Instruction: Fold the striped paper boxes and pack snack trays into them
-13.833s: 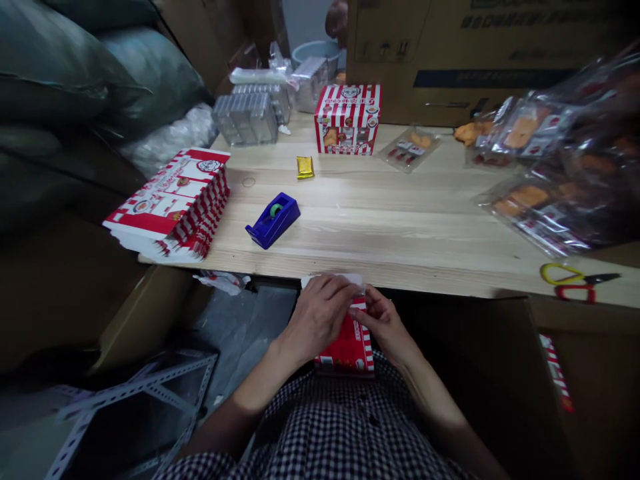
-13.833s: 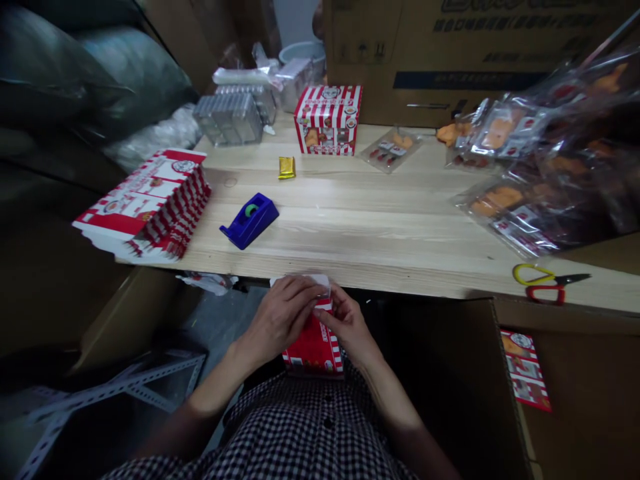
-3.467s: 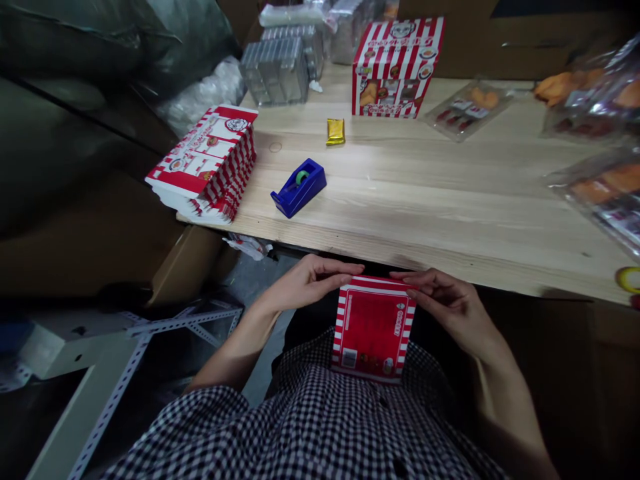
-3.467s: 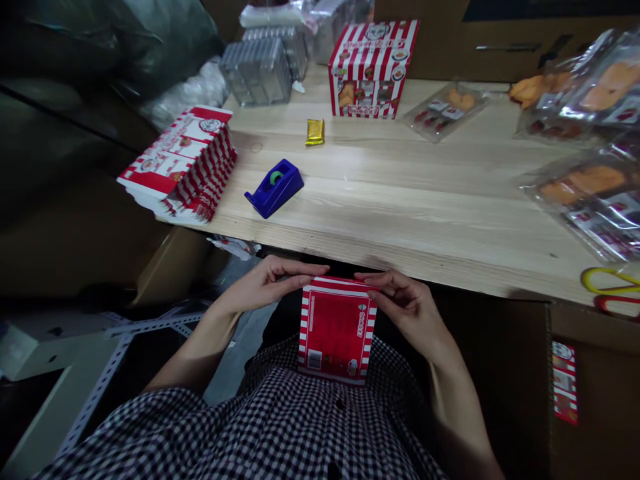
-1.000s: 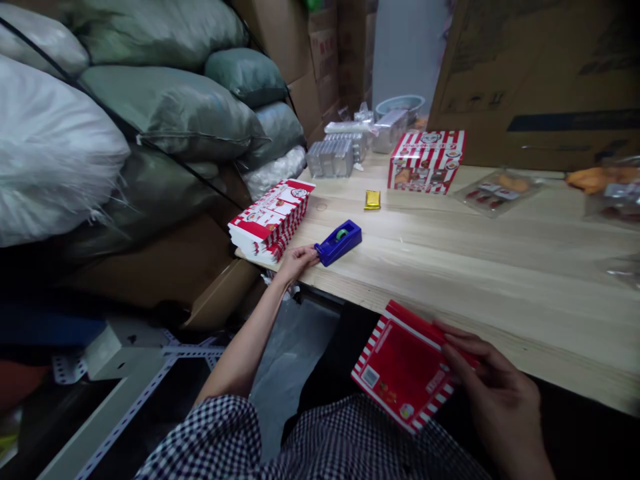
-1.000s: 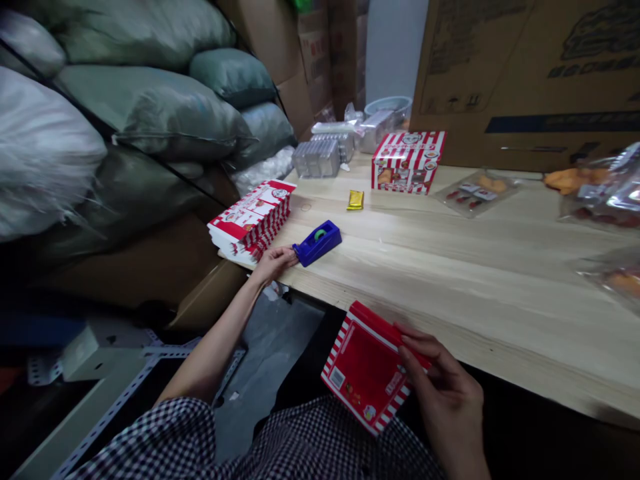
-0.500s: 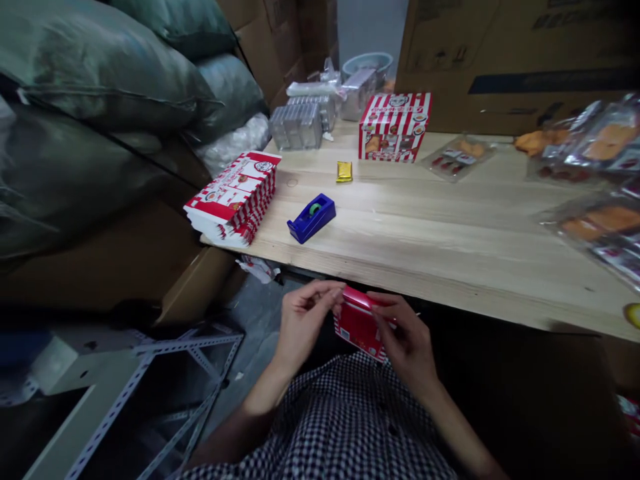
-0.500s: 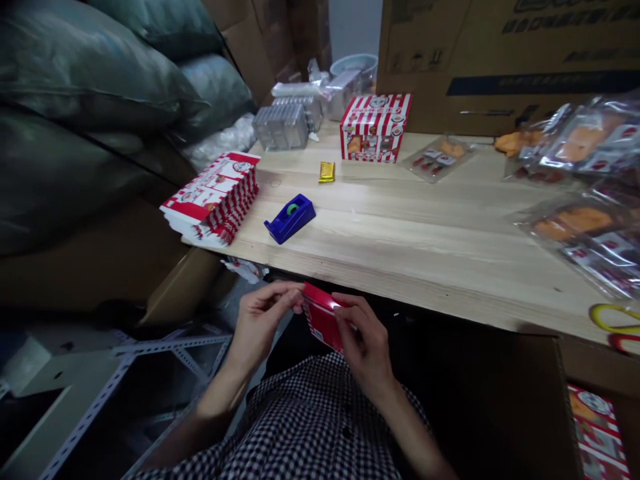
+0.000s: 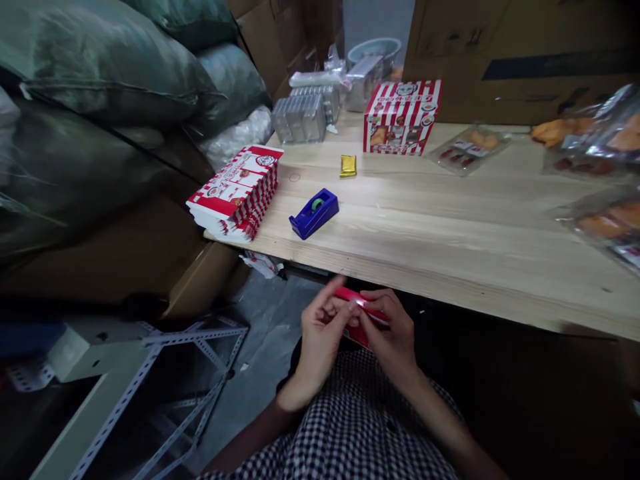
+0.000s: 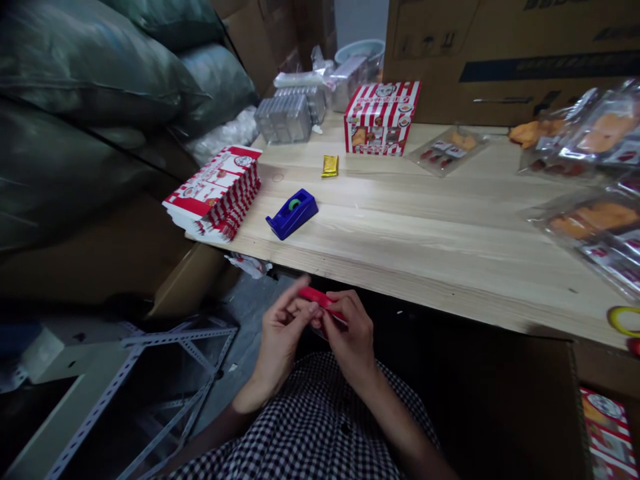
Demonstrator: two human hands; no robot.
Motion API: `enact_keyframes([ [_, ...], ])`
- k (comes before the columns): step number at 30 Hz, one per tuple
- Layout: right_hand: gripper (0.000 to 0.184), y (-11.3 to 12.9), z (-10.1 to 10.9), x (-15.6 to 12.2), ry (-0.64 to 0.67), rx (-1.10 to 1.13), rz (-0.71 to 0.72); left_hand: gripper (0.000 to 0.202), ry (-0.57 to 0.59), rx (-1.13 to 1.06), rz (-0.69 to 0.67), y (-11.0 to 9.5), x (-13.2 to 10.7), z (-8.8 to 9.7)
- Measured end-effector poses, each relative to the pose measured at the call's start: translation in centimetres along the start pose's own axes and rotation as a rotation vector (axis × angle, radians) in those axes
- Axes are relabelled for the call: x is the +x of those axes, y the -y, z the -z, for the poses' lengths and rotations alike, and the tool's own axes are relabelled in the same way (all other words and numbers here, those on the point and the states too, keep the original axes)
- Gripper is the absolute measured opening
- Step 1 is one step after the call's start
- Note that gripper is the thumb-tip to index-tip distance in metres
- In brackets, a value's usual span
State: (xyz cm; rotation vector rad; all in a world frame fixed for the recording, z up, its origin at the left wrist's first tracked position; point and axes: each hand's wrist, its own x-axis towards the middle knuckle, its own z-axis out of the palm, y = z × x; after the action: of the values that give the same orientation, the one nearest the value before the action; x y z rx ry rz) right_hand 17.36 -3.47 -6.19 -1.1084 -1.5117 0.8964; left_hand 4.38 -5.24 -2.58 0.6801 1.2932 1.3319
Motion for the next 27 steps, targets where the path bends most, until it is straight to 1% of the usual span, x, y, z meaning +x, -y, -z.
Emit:
enact_keyframes([
  [2, 0.011, -0.1, 0.1, 0.0, 0.01, 0.007, 0.003, 0.079, -0.012, -0.071, 0.022, 0.4, 0.1, -0.4],
  [3, 0.011, -0.2, 0.1, -0.1, 0.012, 0.013, -0.004, 0.087, -0.018, -0.092, 0.037, 0.5, 0.2, -0.4],
  [4, 0.015, -0.4, 0.1, -0.1, 0.012, 0.016, -0.014, 0.091, -0.024, -0.101, 0.052, 0.6, 0.3, -0.4],
  [6, 0.029, -0.8, 0.2, -0.2, 0.009, 0.015, -0.022, 0.093, -0.031, -0.106, 0.082, 0.7, 0.5, -0.2],
  [8, 0.04, -1.1, 0.3, -0.3, 0.029, 0.003, 0.013, 0.092, -0.039, -0.111, 0.1, 0.6, 0.6, 0.0],
  [12, 0.042, -1.0, 0.6, 0.0, 0.186, -0.048, 0.083, 0.09, -0.043, -0.119, 0.101, 0.7, 0.7, 0.1],
  [14, 0.042, -1.0, 0.9, 0.3, 0.21, -0.06, 0.085, 0.089, -0.031, -0.086, 0.103, 1.0, 0.9, 0.2],
  [16, 0.041, -1.0, 1.3, 0.6, 0.195, -0.048, 0.079, 0.088, -0.012, 0.028, 0.112, 1.5, 1.4, 0.7],
  [18, 0.038, -1.0, 1.6, 0.8, 0.187, -0.021, 0.054, 0.081, -0.011, 0.226, 0.072, 2.0, 2.0, 1.5],
  [20, 0.035, -0.9, 1.9, 0.8, 0.192, 0.017, 0.02, 0.069, -0.027, 0.484, -0.035, 1.9, 2.7, 2.5],
  [22, 0.033, -0.5, 2.2, 0.7, 0.201, 0.054, -0.001, 0.061, -0.026, 0.727, -0.182, 0.9, 3.2, 3.3],
  [23, 0.032, -0.1, 2.4, 0.6, 0.205, 0.071, -0.005, 0.059, 0.008, 0.813, -0.25, 0.1, 3.3, 3.6],
  [24, 0.032, 0.4, 2.7, 0.4, 0.205, 0.083, -0.007, 0.056, 0.069, 0.861, -0.31, -0.8, 3.4, 3.8],
  [25, 0.032, 1.0, 3.0, 0.2, 0.202, 0.088, -0.015, 0.05, 0.157, 0.871, -0.354, -1.9, 3.4, 3.9],
  [27, 0.036, 2.3, 3.9, -0.3, 0.164, 0.088, -0.052, 0.035, 0.359, 0.815, -0.407, -4.0, 2.9, 3.7],
])
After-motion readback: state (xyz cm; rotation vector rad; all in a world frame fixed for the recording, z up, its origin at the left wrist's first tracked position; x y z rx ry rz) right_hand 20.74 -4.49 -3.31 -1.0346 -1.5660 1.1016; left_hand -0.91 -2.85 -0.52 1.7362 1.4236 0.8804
